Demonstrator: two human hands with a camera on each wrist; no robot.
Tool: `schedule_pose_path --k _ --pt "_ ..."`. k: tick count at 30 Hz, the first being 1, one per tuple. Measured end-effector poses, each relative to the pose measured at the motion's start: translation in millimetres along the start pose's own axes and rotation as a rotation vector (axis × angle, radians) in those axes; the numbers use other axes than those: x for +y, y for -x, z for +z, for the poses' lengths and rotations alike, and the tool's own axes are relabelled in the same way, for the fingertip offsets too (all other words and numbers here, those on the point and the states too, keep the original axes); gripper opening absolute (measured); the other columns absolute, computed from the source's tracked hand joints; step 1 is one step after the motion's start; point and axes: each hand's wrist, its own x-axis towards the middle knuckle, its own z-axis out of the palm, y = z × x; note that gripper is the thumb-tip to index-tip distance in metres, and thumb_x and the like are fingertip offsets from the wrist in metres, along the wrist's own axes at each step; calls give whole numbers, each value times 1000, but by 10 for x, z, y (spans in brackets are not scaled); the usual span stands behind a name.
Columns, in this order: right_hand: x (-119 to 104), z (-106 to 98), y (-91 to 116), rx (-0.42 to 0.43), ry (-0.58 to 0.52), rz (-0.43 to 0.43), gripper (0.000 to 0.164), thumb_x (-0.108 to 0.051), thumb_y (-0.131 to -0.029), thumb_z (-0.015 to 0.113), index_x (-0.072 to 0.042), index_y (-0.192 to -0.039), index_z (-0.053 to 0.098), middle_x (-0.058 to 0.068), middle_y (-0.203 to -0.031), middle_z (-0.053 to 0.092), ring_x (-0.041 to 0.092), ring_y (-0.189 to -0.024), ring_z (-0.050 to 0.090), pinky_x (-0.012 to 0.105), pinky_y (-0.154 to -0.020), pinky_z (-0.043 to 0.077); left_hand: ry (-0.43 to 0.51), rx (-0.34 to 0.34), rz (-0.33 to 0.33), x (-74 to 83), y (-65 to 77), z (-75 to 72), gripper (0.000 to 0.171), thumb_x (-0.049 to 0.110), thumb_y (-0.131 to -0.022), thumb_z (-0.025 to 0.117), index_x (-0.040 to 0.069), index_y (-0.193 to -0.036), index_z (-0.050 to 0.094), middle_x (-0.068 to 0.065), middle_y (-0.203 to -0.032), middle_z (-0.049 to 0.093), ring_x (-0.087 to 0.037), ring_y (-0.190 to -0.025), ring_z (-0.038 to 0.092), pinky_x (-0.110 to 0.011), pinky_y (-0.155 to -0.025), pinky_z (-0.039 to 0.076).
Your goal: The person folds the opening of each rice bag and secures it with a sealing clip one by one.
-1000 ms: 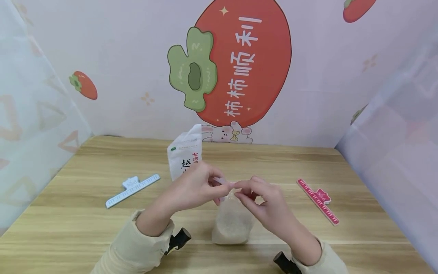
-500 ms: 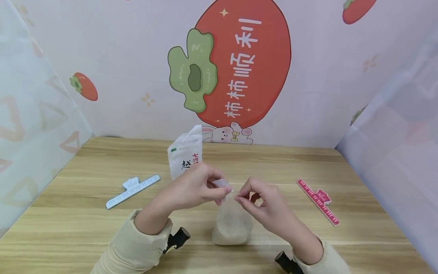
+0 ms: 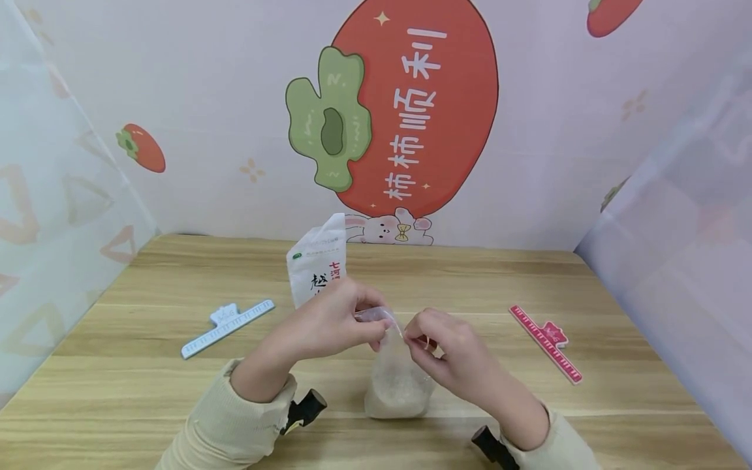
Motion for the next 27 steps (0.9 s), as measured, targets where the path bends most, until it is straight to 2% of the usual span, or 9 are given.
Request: schedule_pose_path --k 2,5,9,12,18,23,27 --pt "5 -25 -6 -24 -26 -1 25 14 -80 64 -8 -88 55 -2 -78 59 5 -69 53 12 -61 47 15 1 -5 1 2 2 11 6 -90 64 8 -84 73 3 -64 69 -9 -64 60 -20 -54 40" --pt "12 -70 -2 -77 -88 38 31 18 -77 66 -8 -91 54 -1 -79 61 4 -68 54 15 -61 49 28 2 -14 1 7 2 10 5 -89 64 7 -84 73 2 -64 69 -10 -63 59 -20 -53 38" --pt "17 -117 24 -144 -121 134 32 18 -80 66 -8 -92 52 1 -82 70 3 -70 60 19 -62 53 33 6 -26 4 11 -1 11 5 -90 63 6 -85 73 1 -65 69 -10 -63 61 -20 -53 38" --pt "23 -129 41 -175 -104 178 29 16 -82 65 -8 -91 52 3 -86 75 4 -73 65 19 -64 55 39 6 -31 10 12 -5 12 5 -91 63 6 -85 73 1 -65 69 -11 -63 63 -20 -52 36" --pt "52 -133 53 -204 -121 181 27 14 -82 64 -8 -88 50 5 -84 74 5 -72 66 20 -64 56 37 5 -25 16 25 -11 13 4 -92 63 5 -84 73 0 -65 67 -11 -62 63 -20 -51 32" --pt "83 -161 46 -218 -272 174 23 13 -85 64 -6 -92 53 9 -86 72 13 -76 70 25 -67 58 29 10 -31 21 32 -14 14 2 -91 63 5 -83 73 0 -62 64 -10 -62 66 -20 -49 30" --pt "97 -197 49 -215 -421 225 11 7 -92 62 -4 -95 59 13 -88 73 13 -68 65 21 -58 52 28 8 -30 27 35 -15 14 1 -90 62 5 -82 73 1 -60 62 -10 -63 67 -20 -48 29"
